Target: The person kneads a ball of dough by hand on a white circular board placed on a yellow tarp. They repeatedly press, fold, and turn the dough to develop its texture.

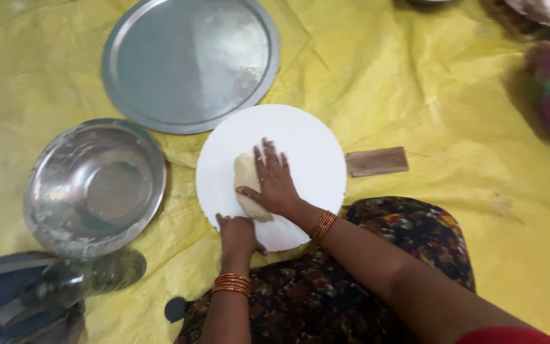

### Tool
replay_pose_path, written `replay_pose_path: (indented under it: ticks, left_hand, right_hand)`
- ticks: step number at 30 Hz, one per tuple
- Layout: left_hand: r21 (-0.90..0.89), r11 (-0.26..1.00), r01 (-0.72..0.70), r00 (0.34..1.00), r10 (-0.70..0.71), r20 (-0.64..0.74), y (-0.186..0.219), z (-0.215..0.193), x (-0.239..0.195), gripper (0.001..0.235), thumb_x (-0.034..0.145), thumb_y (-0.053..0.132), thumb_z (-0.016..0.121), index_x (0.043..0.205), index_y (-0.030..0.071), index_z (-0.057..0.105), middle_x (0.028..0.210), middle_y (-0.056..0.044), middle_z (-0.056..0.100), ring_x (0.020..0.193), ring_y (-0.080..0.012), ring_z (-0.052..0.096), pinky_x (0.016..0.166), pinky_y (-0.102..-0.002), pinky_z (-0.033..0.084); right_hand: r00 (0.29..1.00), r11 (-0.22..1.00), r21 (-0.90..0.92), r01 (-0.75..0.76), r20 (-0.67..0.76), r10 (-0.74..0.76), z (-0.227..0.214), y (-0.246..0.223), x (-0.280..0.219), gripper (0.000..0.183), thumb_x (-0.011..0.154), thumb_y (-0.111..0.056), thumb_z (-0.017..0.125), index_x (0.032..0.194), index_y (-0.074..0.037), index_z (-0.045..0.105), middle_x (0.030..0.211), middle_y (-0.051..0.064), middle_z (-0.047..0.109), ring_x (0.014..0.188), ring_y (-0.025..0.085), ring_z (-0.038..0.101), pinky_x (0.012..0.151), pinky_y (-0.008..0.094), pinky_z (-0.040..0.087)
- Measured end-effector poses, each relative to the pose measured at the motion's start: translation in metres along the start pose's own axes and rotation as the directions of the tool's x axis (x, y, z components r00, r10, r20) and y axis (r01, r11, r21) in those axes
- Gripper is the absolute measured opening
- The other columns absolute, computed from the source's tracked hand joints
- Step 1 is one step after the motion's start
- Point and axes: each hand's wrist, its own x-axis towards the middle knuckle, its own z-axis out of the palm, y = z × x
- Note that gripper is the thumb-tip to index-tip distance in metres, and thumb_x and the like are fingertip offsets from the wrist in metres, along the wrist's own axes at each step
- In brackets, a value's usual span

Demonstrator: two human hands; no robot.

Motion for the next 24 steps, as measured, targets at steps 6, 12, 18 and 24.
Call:
replay_pose_path:
  ticks: [6, 12, 18, 24]
  left_hand:
    - [0.001, 0.999, -0.053, 0.999, 0.053, 0.012, 0.003, 0.006, 0.003, 0.069, 0.055, 0.058, 0.096, 0.101, 0.010, 0.079, 0.103, -0.011, 0.076, 0.113, -0.0311, 0.068, 0.117, -0.057, 0.031]
    - [0.156, 0.985, -0.080, 0.994, 0.068, 0.080, 0.014, -0.007, 0.002, 0.067, 0.062, 0.055, 0.096, 0.099, 0.001, 0.079, 0.102, -0.029, 0.073, 0.106, -0.0425, 0.071, 0.114, -0.058, 0.033]
    - [-0.005, 0.998, -0.065, 0.997, 0.065, 0.034, 0.009, -0.015, -0.006, 0.056, 0.061, 0.044, 0.097, 0.097, 0.004, 0.081, 0.098, -0.022, 0.076, 0.107, -0.0444, 0.071, 0.121, -0.059, 0.026]
    - [-0.069, 0.998, -0.015, 0.997, 0.010, -0.072, 0.006, -0.014, -0.009, 0.050, 0.061, 0.044, 0.097, 0.094, 0.011, 0.080, 0.094, -0.011, 0.078, 0.108, -0.0332, 0.071, 0.124, -0.066, 0.012]
  right_hand:
    - [0.961, 0.983, -0.067, -0.170, 0.210, 0.180, 0.011, -0.010, 0.042, 0.127, 0.069, -0.078, 0.073, 0.165, -0.021, 0.012, 0.170, 0.019, -0.005, 0.155, 0.044, -0.004, 0.110, 0.081, 0.008]
    - [0.916, 0.993, -0.112, 0.028, 0.400, 0.019, 0.021, -0.004, 0.102, 0.081, 0.073, -0.064, 0.072, 0.143, -0.029, 0.053, 0.151, 0.011, 0.047, 0.135, 0.040, 0.047, 0.103, 0.057, 0.045]
    - [0.952, 0.995, -0.080, 0.057, 0.303, -0.030, 0.029, 0.008, 0.139, 0.045, 0.084, -0.057, 0.069, 0.109, -0.019, 0.075, 0.096, 0.012, 0.076, 0.087, 0.032, 0.073, 0.077, 0.045, 0.056]
    - [0.960, 0.977, -0.060, 0.204, 0.210, -0.187, 0.011, 0.006, 0.105, 0.043, 0.086, -0.056, 0.070, 0.101, -0.016, 0.073, 0.090, 0.012, 0.073, 0.082, 0.033, 0.071, 0.073, 0.046, 0.056]
